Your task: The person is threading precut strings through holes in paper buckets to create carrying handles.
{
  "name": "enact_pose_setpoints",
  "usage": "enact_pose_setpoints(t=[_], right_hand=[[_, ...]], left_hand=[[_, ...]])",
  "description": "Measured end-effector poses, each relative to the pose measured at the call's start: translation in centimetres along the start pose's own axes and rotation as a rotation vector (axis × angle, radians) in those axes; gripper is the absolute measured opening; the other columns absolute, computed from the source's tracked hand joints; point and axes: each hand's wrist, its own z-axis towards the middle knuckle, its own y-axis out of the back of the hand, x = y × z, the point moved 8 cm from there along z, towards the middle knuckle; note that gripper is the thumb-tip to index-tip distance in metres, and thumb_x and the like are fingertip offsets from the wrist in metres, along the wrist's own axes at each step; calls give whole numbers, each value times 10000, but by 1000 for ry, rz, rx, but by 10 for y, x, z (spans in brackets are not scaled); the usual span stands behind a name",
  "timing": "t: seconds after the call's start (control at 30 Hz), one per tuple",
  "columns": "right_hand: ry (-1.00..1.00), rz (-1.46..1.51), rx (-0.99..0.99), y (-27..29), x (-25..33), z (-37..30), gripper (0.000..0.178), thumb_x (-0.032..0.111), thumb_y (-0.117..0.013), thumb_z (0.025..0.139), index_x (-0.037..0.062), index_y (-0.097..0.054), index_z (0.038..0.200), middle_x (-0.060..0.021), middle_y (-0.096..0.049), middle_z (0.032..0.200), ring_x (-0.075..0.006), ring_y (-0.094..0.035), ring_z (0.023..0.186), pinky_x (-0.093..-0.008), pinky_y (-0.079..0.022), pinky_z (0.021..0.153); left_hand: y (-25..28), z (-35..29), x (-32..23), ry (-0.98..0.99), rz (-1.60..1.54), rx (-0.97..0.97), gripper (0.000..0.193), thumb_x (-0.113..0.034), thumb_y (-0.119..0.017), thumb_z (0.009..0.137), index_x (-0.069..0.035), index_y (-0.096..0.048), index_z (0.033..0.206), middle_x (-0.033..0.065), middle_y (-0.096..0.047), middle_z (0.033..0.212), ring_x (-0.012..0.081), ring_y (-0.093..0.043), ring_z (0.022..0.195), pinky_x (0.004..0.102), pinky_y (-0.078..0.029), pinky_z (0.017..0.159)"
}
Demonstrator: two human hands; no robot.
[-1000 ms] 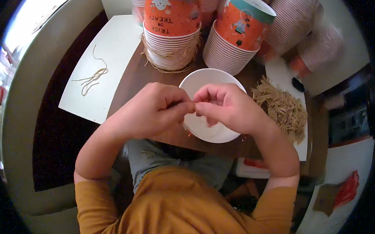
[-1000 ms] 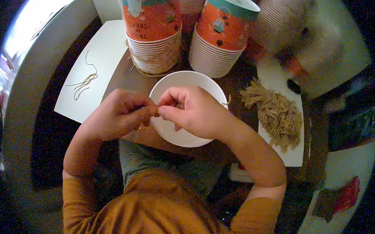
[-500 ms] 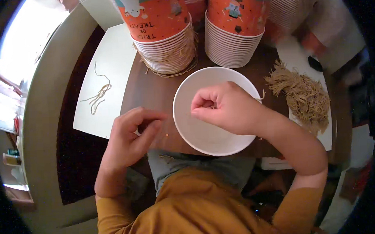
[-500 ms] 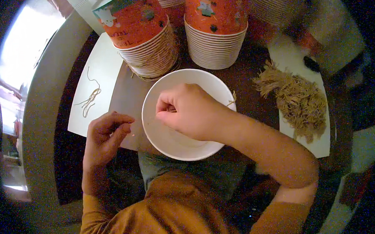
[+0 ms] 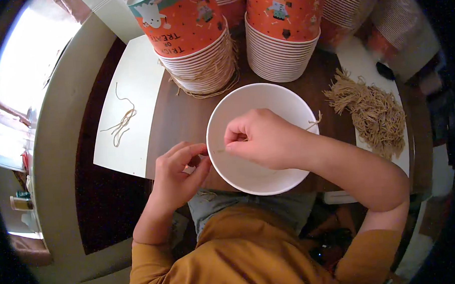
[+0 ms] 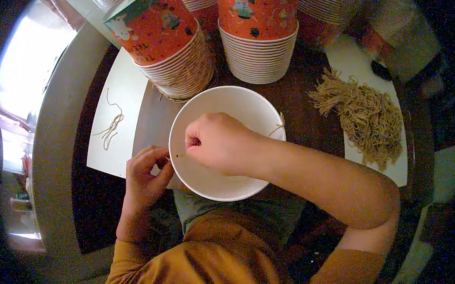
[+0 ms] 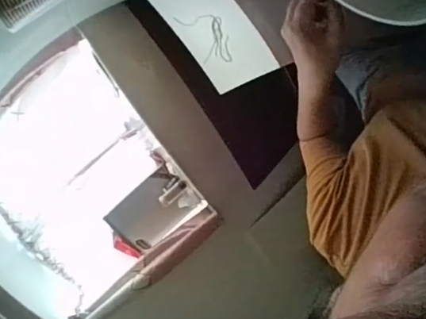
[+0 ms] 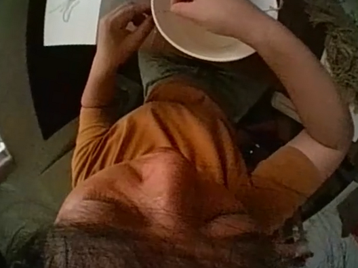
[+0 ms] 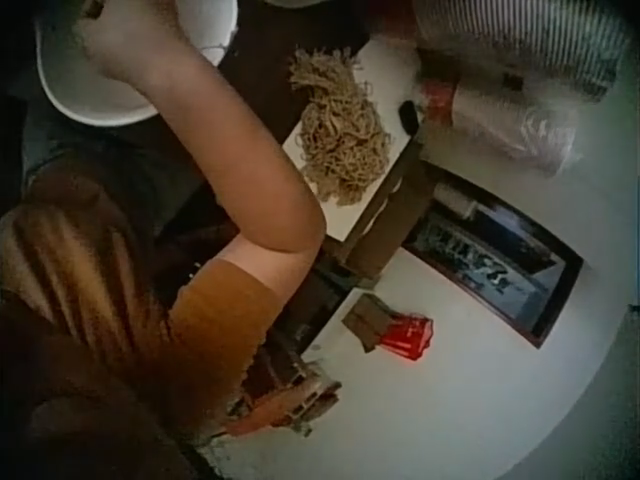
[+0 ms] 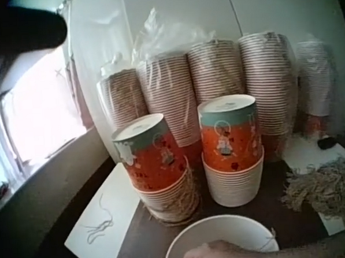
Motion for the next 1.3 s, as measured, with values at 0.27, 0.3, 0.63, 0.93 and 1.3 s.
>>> enact_pose_setpoints(t=[0.27, 0.3, 0.63, 0.93, 1.3], right_hand=[[23, -37, -7, -1, 4, 5, 143, 121, -605, 804, -9, -638, 854, -78, -631, 706, -129, -579, 664, -293, -472, 622], [16, -37, -4, -2, 5, 6, 142, 119, -605, 801, -9, -640, 853, -81, -634, 711, -130, -580, 665, -294, -473, 623], [12, -72, 21, -11, 8, 12, 149, 121, -605, 786, -6, -658, 843, -98, -646, 711, -144, -589, 652, -297, -475, 622], [86, -129, 41, -10, 14, 5, 186, 152, -603, 793, -6, -648, 882, -112, -653, 737, -183, -621, 691, -323, -489, 651], [501, -535, 34, -3, 85, -38, 100, 132, -654, 779, 46, -619, 816, -115, -582, 705, -284, -569, 641, -360, -459, 589]], left_hand=[[2, 0, -6, -46, -10, -17, 184, 28, -663, 760, 18, -648, 943, 100, -625, 780, 148, -623, 655, 245, -498, 569], [3, 1, -5, -47, -11, -18, 184, 28, -663, 760, 18, -648, 943, 100, -625, 780, 148, -623, 655, 245, -498, 569], [3, -1, -9, -88, 9, -24, 171, 29, -664, 748, 15, -644, 917, 100, -610, 748, 163, -618, 632, 260, -505, 555], [5, -3, -8, -101, -70, -6, 67, 25, -631, 756, 15, -602, 816, 100, -581, 717, 192, -589, 615, 275, -475, 553], [-9, -11, 0, 119, -925, 156, 152, -122, -519, 952, 10, -569, 1008, 43, -626, 851, 66, -554, 741, 208, -463, 656]])
